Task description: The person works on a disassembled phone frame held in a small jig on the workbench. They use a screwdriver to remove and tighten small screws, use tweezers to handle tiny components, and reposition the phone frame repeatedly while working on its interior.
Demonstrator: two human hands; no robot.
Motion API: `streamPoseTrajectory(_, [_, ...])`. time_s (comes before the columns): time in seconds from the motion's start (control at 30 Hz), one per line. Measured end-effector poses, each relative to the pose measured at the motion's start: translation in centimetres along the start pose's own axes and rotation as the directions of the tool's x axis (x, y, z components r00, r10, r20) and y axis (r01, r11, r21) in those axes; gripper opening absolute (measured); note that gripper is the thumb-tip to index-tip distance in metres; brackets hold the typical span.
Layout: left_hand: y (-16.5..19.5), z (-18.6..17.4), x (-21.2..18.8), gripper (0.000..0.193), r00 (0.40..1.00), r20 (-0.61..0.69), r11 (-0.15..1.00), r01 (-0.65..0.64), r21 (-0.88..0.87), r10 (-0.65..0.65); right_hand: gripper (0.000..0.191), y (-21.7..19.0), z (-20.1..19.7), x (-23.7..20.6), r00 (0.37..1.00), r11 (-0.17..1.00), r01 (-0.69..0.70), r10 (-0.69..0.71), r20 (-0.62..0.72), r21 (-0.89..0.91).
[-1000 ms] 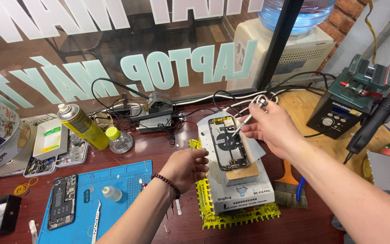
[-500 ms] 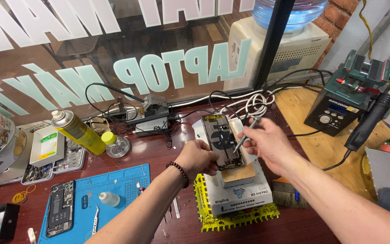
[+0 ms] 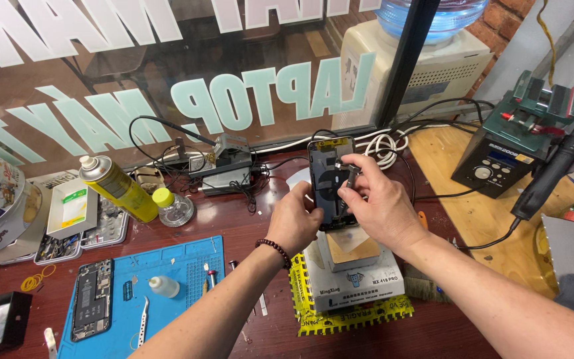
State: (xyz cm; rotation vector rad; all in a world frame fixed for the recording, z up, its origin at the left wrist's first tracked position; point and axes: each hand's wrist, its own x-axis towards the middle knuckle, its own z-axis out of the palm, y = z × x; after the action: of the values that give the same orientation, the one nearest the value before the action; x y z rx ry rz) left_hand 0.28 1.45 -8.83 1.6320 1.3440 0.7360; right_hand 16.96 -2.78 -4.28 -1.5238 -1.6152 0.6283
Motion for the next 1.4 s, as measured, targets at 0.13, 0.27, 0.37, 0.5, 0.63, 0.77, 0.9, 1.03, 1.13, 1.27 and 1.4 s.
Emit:
streamPoseTrajectory(0.13, [0.1, 0.0, 0.1, 0.034, 1.0, 0.009, 1.0, 0.014, -0.02, -0.014, 0.048, 0.6, 0.5, 0.1, 0.999, 0.999, 0.045, -0.045, -0.001, 0.009])
streamPoseTrajectory(0.27, [0.2, 0.2, 0.3, 0.035, 0.997, 0.038, 0.995, 0.073, -0.063, -0.07, 0.048, 0.8, 0.6, 0.4, 1.0, 0.999, 0.027, -0.028, -0.003, -0.016])
streamPoseTrajectory(0.37, [0.1, 0.0, 0.4, 0.035, 0.992, 0.082, 0.987, 0.109, -0.119, -0.1, 0.049, 0.6, 0.6, 0.7, 1.0, 1.0, -0.017, 0.017, -0.004, 0.012])
streamPoseTrajectory(0.5, [-0.2, 0.0, 0.3, 0.037, 0.986, 0.106, 0.979, 0.143, -0.147, -0.128, 0.048, 0.4, 0.0, 1.2, 0.995, 0.995, -0.092, 0.093, -0.021, 0.034])
streamPoseTrajectory(0.63, [-0.6, 0.2, 0.2, 0.035, 0.99, 0.103, 0.978, 0.113, -0.175, -0.096, 0.049, 0.5, -0.3, 1.0, 0.996, 0.996, -0.085, 0.084, 0.006, 0.027])
streamPoseTrajectory(0.77, [-1.0, 0.4, 0.5, 0.034, 0.987, 0.127, 0.971, 0.123, -0.205, -0.098, 0.049, 0.8, -0.1, 1.0, 0.996, 0.996, -0.09, 0.09, 0.01, 0.02])
streamPoseTrajectory(0.9, [-1.8, 0.7, 0.9, 0.033, 0.983, 0.141, 0.966, 0.15, -0.209, -0.122, 0.048, 0.9, 0.0, 1.2, 0.994, 0.993, -0.112, 0.111, 0.022, 0.035])
streamPoseTrajectory(1.03, [-2.9, 1.1, 1.3, 0.033, 0.993, 0.11, 0.978, 0.069, -0.197, -0.048, 0.049, 1.0, 0.0, 1.4, 0.994, 0.994, -0.109, 0.108, 0.026, 0.021])
streamPoseTrajectory(1.13, [-3.0, 1.2, 1.4, 0.033, 0.995, 0.095, 0.977, 0.0, -0.214, 0.021, 0.048, 1.0, 0.0, 1.4, 0.992, 0.993, -0.118, 0.118, 0.035, 0.016])
streamPoseTrajectory(1.27, [-2.1, 0.9, 1.2, 0.034, 0.979, 0.171, 0.956, 0.151, -0.25, -0.11, 0.05, 1.0, -0.1, 1.7, 0.99, 0.991, -0.13, 0.13, 0.051, 0.013])
streamPoseTrajectory(1.4, [-0.8, 0.8, 0.8, 0.034, 0.972, 0.204, 0.908, 0.187, -0.375, -0.116, 0.051, 0.8, -0.3, 2.4, 0.995, 0.97, -0.066, 0.08, 0.052, -0.234])
